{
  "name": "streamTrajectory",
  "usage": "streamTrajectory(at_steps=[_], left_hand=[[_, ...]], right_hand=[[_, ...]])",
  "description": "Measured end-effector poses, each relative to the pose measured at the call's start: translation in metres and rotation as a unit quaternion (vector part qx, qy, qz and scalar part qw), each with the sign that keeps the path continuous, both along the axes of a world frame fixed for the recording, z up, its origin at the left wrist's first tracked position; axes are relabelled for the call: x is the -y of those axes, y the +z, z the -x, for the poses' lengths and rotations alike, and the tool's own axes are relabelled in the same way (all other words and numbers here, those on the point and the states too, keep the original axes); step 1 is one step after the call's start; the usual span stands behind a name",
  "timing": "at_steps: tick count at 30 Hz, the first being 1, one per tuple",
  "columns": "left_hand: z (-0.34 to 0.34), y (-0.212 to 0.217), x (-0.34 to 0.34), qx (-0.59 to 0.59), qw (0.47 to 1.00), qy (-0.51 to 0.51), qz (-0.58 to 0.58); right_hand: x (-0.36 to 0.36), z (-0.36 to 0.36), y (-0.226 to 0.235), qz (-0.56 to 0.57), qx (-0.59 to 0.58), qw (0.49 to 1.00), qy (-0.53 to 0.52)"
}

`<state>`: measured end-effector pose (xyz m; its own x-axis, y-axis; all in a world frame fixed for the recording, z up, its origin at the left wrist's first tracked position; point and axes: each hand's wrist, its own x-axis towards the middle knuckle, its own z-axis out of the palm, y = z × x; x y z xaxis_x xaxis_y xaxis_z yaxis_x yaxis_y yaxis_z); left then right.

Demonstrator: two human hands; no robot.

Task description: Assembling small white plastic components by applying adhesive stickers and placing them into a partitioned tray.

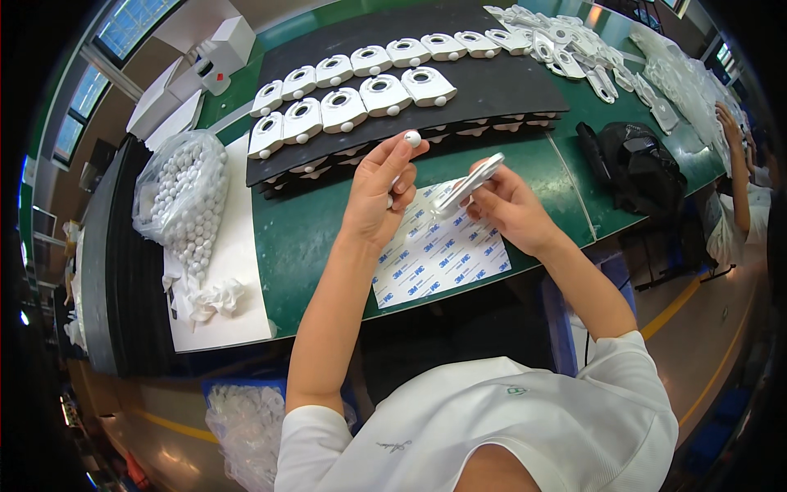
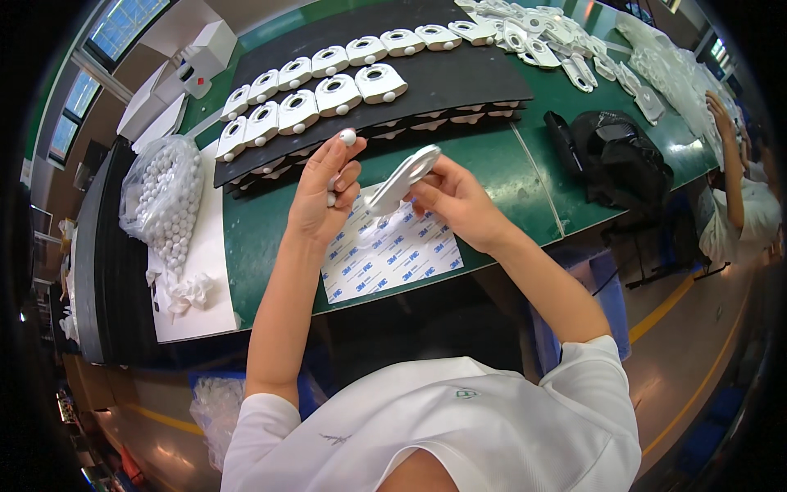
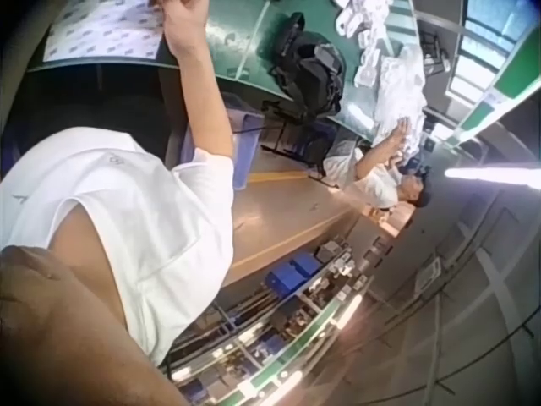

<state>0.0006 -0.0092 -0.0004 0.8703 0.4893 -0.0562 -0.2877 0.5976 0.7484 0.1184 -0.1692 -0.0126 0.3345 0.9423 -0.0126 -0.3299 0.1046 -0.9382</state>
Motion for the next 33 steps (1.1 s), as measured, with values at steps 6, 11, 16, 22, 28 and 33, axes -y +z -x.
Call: streamTrajectory(at_steps=[6,11,16,22,28,33], left_hand=[[0.001,-0.001,0.002,-0.006,1.000,-0.008,-0.012],[0.000,0.002,0.006,-0.018,0.998,-0.039,-0.043],[0.000,0.006,0.007,-0.029,0.998,-0.032,-0.042],[0.000,0.006,0.009,-0.042,0.997,-0.038,-0.060],[0.000,0.002,0.010,-0.047,0.994,-0.062,-0.079],[-0.001,0.007,0.015,-0.099,0.983,-0.027,-0.149]], right_hand=[[0.003,-0.011,0.001,-0.048,-0.167,0.984,0.034],[0.006,-0.022,0.012,-0.107,-0.055,0.992,0.023],[0.010,-0.030,0.024,-0.169,0.255,0.950,-0.065],[0.015,-0.030,0.041,-0.229,0.658,0.708,-0.114],[0.007,-0.029,0.021,-0.205,0.315,0.920,-0.109],[-0.006,-0.027,0.014,-0.120,0.085,0.983,-0.114]])
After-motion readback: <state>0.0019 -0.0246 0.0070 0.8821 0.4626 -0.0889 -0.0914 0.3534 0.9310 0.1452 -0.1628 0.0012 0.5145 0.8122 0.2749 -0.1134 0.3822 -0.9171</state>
